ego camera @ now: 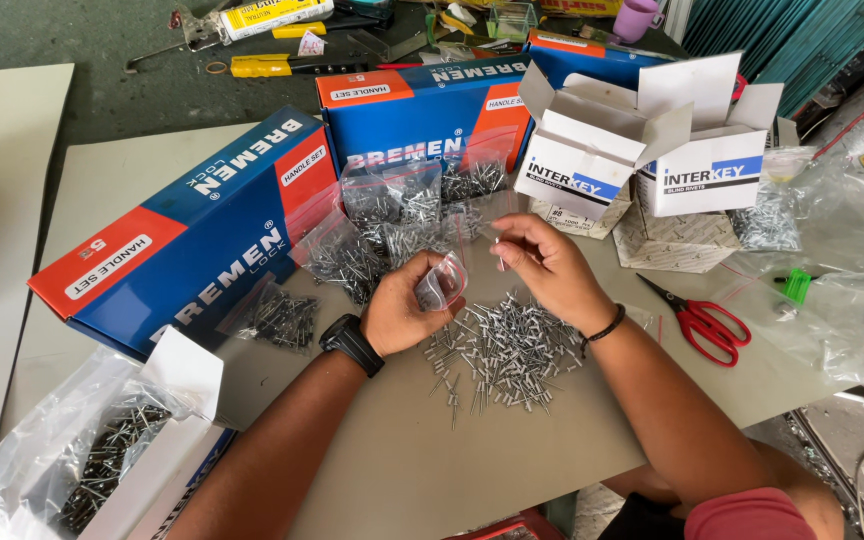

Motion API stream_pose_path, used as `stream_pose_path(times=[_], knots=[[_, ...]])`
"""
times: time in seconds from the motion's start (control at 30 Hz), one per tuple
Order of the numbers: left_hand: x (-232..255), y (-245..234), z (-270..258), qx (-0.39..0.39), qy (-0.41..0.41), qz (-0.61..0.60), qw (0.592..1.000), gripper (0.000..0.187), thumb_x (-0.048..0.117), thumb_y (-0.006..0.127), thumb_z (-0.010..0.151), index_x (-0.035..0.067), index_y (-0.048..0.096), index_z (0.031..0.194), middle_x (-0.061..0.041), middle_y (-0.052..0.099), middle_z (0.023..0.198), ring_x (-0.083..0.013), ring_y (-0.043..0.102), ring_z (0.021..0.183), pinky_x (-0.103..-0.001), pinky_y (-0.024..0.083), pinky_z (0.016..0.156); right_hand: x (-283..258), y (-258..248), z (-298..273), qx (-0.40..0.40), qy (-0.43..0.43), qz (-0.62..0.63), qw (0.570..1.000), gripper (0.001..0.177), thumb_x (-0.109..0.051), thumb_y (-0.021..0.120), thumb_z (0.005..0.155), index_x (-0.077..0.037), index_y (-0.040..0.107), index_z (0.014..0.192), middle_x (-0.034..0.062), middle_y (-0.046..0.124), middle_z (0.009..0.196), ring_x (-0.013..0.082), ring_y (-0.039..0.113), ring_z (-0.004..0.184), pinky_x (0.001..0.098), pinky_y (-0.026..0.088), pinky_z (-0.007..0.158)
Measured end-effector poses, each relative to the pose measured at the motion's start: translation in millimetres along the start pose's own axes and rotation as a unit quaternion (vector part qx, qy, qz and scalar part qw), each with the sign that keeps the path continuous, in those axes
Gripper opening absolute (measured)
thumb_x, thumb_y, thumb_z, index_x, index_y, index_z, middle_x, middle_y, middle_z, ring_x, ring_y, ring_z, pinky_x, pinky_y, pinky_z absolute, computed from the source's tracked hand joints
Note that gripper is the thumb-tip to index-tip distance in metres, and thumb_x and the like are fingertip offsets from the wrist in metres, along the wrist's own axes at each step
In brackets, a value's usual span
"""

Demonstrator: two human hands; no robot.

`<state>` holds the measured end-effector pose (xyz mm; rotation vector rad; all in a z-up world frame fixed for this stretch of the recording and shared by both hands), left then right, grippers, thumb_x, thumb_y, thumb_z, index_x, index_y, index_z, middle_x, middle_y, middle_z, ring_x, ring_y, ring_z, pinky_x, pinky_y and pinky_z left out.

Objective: The person picks individual metal rivets from a pile on a workbench and places them into a small clear plastic bag. The person then seals the bag and continues to add more rivets from the pile into the same bag.

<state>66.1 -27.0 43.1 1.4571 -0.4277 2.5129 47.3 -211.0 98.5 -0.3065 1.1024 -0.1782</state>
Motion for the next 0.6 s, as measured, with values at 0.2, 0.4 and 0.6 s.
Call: stream_pose_path(times=[0.2, 0.4, 0.6], knots=[[-0.8, 0.2, -0.7, 0.000, -0.009, -0.007, 1.000, 0.033, 0.017, 0.086, 0.074, 0.012, 0.068, 0.101, -0.011, 0.070, 0.077, -0.0181, 0.066, 0.075, -0.034, 0.053, 0.075, -11.3, 26.6, -7.0, -0.260, 0.212, -0.313, 0.889, 0.026, -0.023, 0.059, 0.103, -0.006, 0.071, 0.120, 0.0154, 0.073, 0.108, 0.0223, 0.070, 0.090, 0.0331, 0.056, 0.081], [2.8, -2.4, -0.7, 0.002, -0.016, -0.018, 1.000, 0.029, 0.015, 0.085, 0.075, 0.011, 0.070, 0.099, -0.008, 0.071, 0.076, -0.0147, 0.066, 0.076, -0.031, 0.053, 0.076, -13.5, 48.6, -18.3, -0.322, 0.090, -0.353, 0.874, 0.024, -0.027, 0.065, 0.096, -0.006, 0.075, 0.100, 0.0184, 0.072, 0.101, 0.0352, 0.067, 0.106, 0.0461, 0.054, 0.091], [1.8, -0.8, -0.6, 0.003, -0.004, -0.012, 1.000, 0.030, 0.015, 0.085, 0.075, 0.010, 0.069, 0.099, -0.011, 0.070, 0.078, -0.0173, 0.067, 0.078, -0.033, 0.053, 0.077, 15.7, 32.6, -11.1, -0.258, 0.153, -0.274, 0.914, 0.021, -0.026, 0.066, 0.094, -0.008, 0.074, 0.101, 0.0140, 0.074, 0.101, 0.0293, 0.068, 0.104, 0.0436, 0.055, 0.090]])
Point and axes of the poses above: each hand's wrist, its own z-axis towards the middle knuckle, its own y-axis out of the palm, x = y × z, the point moved 8 cm from there along z, towards the middle knuckle
